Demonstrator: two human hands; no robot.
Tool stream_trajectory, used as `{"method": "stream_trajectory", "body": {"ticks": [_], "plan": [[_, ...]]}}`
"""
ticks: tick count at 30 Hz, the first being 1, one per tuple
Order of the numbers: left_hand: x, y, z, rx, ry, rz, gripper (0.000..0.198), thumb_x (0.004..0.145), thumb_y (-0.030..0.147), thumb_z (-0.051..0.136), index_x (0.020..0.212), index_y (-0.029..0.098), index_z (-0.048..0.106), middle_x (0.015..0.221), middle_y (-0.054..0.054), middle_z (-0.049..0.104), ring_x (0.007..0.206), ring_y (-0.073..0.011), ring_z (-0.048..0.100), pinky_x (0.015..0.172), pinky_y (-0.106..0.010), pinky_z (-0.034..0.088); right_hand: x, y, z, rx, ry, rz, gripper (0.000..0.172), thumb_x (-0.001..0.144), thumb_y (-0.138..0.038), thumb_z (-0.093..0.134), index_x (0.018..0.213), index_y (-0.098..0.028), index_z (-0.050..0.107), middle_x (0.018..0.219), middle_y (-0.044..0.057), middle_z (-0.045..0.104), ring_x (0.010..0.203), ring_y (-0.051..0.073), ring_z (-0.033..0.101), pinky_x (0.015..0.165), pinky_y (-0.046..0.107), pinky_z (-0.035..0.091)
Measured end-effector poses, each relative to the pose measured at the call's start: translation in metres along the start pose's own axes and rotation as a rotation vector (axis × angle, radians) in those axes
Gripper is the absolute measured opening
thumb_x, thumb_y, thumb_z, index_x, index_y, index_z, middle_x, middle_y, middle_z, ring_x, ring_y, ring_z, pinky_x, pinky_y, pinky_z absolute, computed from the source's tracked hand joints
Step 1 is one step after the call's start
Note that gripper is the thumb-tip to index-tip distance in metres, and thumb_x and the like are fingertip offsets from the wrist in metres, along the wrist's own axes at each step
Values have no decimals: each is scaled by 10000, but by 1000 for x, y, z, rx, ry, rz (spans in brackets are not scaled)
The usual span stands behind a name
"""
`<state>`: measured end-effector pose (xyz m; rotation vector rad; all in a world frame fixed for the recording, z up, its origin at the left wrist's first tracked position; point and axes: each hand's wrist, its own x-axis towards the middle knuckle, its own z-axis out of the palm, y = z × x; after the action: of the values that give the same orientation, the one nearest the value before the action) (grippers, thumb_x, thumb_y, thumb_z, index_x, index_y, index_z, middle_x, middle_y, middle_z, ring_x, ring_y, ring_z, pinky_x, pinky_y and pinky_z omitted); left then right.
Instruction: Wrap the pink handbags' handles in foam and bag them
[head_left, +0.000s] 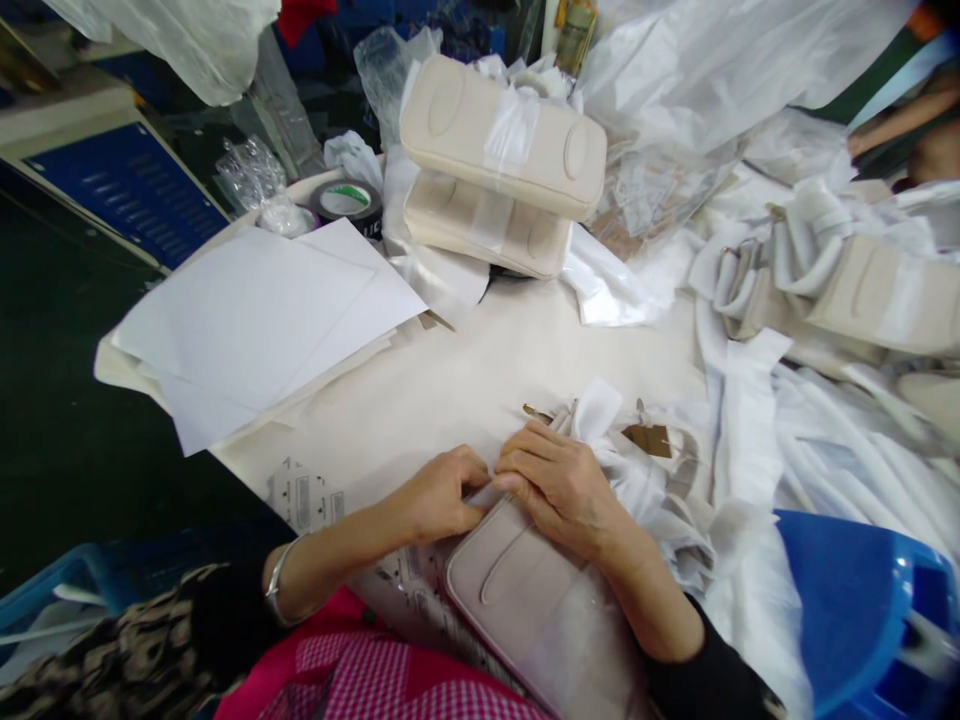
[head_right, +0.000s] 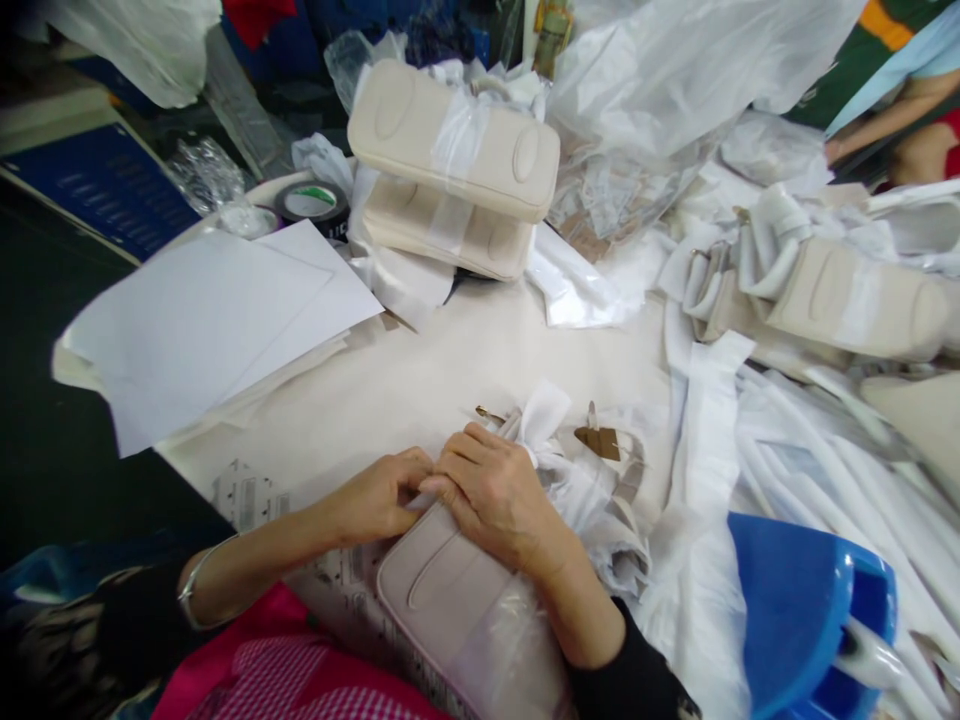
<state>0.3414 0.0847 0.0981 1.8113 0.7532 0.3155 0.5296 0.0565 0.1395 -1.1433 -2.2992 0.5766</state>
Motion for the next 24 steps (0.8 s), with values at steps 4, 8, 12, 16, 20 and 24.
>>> {"method": "stream_trajectory", "body": {"ticks": [4,8,12,16,20,24], "plan": [[-14,7,2,-114,24,-125,157,852,335,547,839,185,594,867,-19,628,873,-178,561,808,-282,466,-1,2,-1,-72,24,-19,300,960,-285,511,687,-177,569,723,31,543,752,168,476,709,317,424],[-43,13,22,-375,132,-168,282,912,445,468,1059,204,456,1050,-49,569,930,-183,555,804,-307,471,-1,3,-1,-126,69,-48,356,947,-289,538,606,-187,532,677,19,501,718,164,454,650,314,373],[-54,11,39,-258,249,-121,288,848,451,565,883,216,404,1062,-61,537,972,-209,529,847,-349,460,1,5,3,-190,99,-86,370,936,-260,550,574,-187,527,640,7,487,689,154,436,640,314,351],[-38,10,30,-40,297,-83,383,749,458,692,917,206,458,1289,-122,447,1216,-298,420,1043,-463,367,3,2,11,-245,96,-110,316,918,-222,560,605,-180,550,654,3,517,702,145,455,650,294,351],[-9,11,29,14,278,-24,670,614,506,790,1118,174,500,1210,-119,503,1151,-316,471,1020,-500,399,9,0,15,-313,131,-114,304,908,-192,550,605,-181,543,635,1,518,682,140,467,657,273,368],[4,6,39,136,313,7,669,631,479,753,1180,174,521,1141,-108,544,1101,-324,500,1003,-519,408,0,-4,-20,-203,482,24,304,954,-207,480,680,-177,607,703,27,590,730,148,525,721,280,430]]}}
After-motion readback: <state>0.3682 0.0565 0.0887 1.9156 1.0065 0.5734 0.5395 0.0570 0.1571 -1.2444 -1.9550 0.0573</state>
